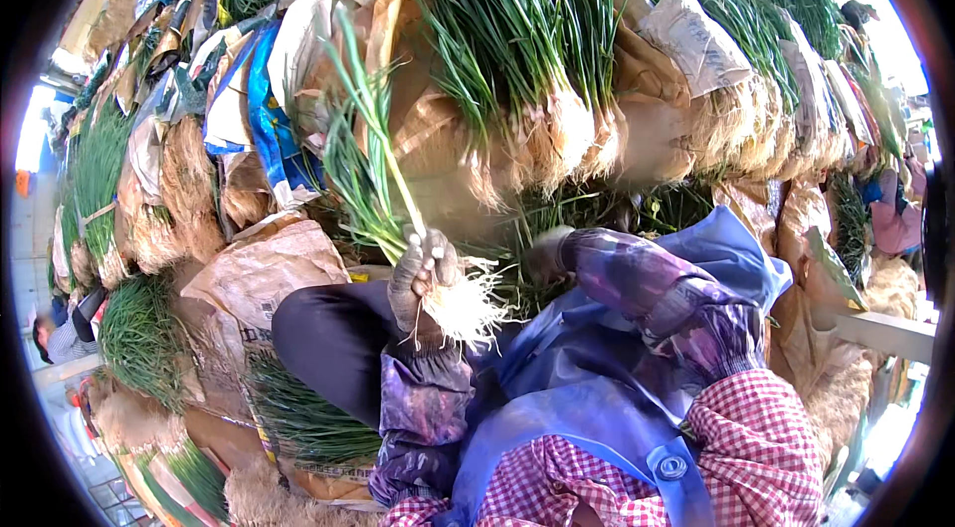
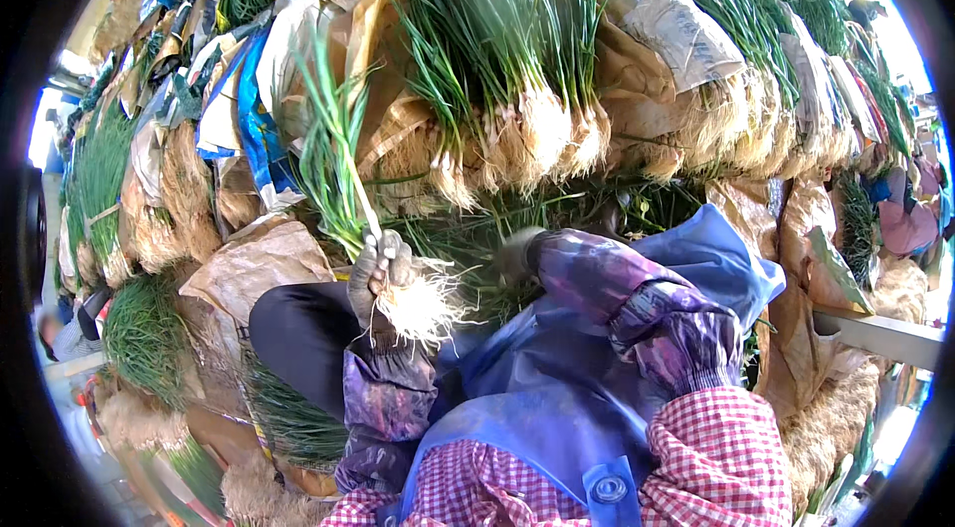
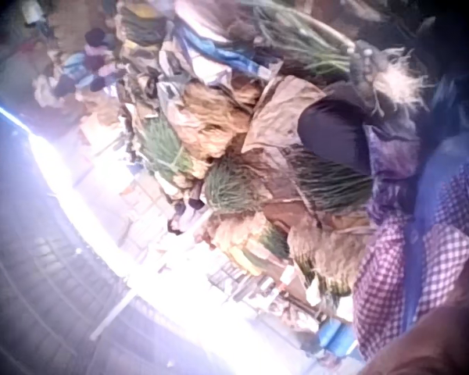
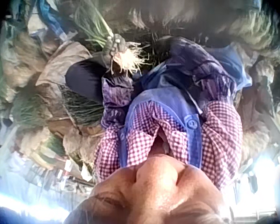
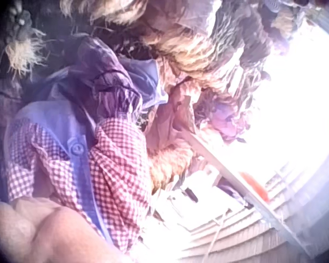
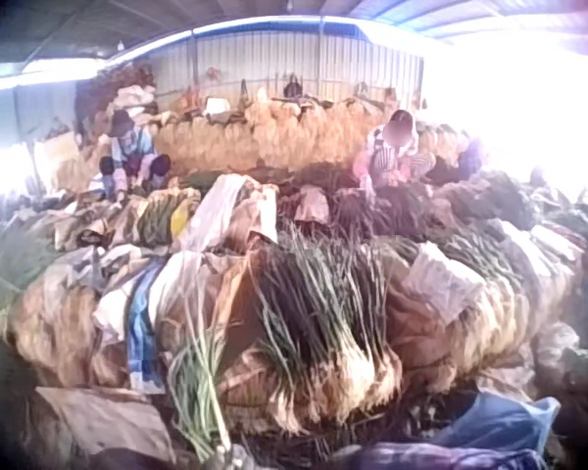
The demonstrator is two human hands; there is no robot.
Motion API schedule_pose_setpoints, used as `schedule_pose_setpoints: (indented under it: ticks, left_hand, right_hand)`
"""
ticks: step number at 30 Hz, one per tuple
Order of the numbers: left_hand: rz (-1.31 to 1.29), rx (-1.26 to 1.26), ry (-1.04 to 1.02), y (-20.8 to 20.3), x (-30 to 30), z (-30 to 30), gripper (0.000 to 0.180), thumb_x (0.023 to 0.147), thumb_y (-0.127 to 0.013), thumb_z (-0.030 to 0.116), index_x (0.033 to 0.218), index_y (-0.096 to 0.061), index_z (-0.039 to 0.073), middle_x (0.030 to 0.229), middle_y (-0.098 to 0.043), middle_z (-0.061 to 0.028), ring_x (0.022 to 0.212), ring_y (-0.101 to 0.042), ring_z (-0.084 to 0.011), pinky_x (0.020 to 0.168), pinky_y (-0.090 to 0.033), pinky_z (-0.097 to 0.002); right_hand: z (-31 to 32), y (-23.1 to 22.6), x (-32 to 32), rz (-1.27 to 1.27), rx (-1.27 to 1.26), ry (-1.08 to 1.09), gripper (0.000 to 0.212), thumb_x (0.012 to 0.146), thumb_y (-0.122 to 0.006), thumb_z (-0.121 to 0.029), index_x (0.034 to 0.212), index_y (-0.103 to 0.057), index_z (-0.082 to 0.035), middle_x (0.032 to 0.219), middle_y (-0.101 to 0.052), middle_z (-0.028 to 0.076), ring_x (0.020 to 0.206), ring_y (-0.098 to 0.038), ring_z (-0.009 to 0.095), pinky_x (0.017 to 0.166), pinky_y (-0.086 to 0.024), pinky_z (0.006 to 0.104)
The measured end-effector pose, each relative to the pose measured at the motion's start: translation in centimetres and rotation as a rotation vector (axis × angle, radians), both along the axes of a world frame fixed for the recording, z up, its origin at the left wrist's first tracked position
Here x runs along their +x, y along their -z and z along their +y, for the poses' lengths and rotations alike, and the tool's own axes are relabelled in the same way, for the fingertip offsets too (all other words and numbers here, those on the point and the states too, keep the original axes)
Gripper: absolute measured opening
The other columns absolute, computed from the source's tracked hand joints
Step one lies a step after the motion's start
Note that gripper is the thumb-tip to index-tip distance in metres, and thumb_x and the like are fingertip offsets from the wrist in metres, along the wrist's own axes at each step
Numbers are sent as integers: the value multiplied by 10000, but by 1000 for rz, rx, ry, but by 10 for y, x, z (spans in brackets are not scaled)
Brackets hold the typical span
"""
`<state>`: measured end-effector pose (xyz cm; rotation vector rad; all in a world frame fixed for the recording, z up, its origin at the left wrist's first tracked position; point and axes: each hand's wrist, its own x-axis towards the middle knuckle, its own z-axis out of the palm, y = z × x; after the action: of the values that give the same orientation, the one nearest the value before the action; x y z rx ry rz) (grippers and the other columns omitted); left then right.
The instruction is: The person cleans a bunch of leeks by stripping away the outer layers and removing yellowing leaves by hand.
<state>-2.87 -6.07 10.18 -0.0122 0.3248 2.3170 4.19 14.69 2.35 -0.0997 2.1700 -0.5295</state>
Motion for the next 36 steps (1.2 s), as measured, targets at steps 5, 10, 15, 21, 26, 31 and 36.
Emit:
schedule_pose_setpoints:
  ticks: [5, 10, 15, 21, 26, 31, 36]
  left_hand:
    - [-111, -123, 289, 33, -4, -7, 185, 858, -611, 177, 930, -516, 35, 747, -521, -59, 678, -489, -161, 610, -415, -261]
    - [61, -563, 140, 35, 5, 26, 170, 836, -644, 101, 976, -555, 63, 771, -542, -33, 611, -534, -98, 545, -457, -223]
    - [117, -762, 67, 20, 12, 19, 201, 782, -692, 111, 943, -576, 84, 752, -536, 6, 612, -523, -85, 514, -435, -219]
    - [-23, -880, 107, 55, 21, 20, 173, 787, -684, 63, 923, -577, 60, 791, -569, -12, 591, -529, -96, 518, -443, -221]
    - [-108, -814, 364, 41, 15, 18, 181, 791, -694, 100, 914, -564, 78, 732, -552, -2, 570, -523, -97, 483, -435, -218]
    - [41, -911, 56, 96, 29, 12, 140, 835, -666, 159, 810, -572, 58, 643, -522, -30, 507, -499, -122, 454, -417, -247]
    - [-16, -740, -10, 88, 32, 30, 166, 796, -710, 139, 824, -575, 45, 616, -528, -27, 456, -497, -131, 413, -413, -239]
  right_hand:
    - [14, 9, -56, 381, -36, 538, 272, 816, -583, -240, 1007, -612, -49, 799, -658, 70, 697, -632, 232, 654, -527, 357]
    - [50, 58, -97, 440, -529, 1587, 344, 801, -682, -274, 963, -654, 28, 804, -667, 74, 660, -604, 141, 562, -491, 279]
    - [-11, -10, -58, 308, -876, 1506, 138, 799, -665, -127, 863, -639, -7, 699, -627, 35, 528, -550, 109, 474, -447, 251]
    - [-26, -46, -30, 97, -946, 1460, 275, 811, -698, -242, 950, -609, -23, 690, -614, 32, 528, -535, 79, 453, -420, 219]
    - [-21, -4, -27, -8, -1442, 1514, 206, 852, -661, -207, 940, -609, -28, 614, -556, 5, 446, -463, 53, 377, -354, 215]
    - [-45, -8, -25, 458, -714, 1038, 182, 870, -624, -181, 955, -654, -24, 767, -681, 74, 532, -595, 115, 506, -497, 246]
    - [-53, -32, -7, 515, -652, 1262, 209, 895, -580, -169, 994, -636, 6, 673, -637, 67, 500, -601, 137, 464, -503, 276]
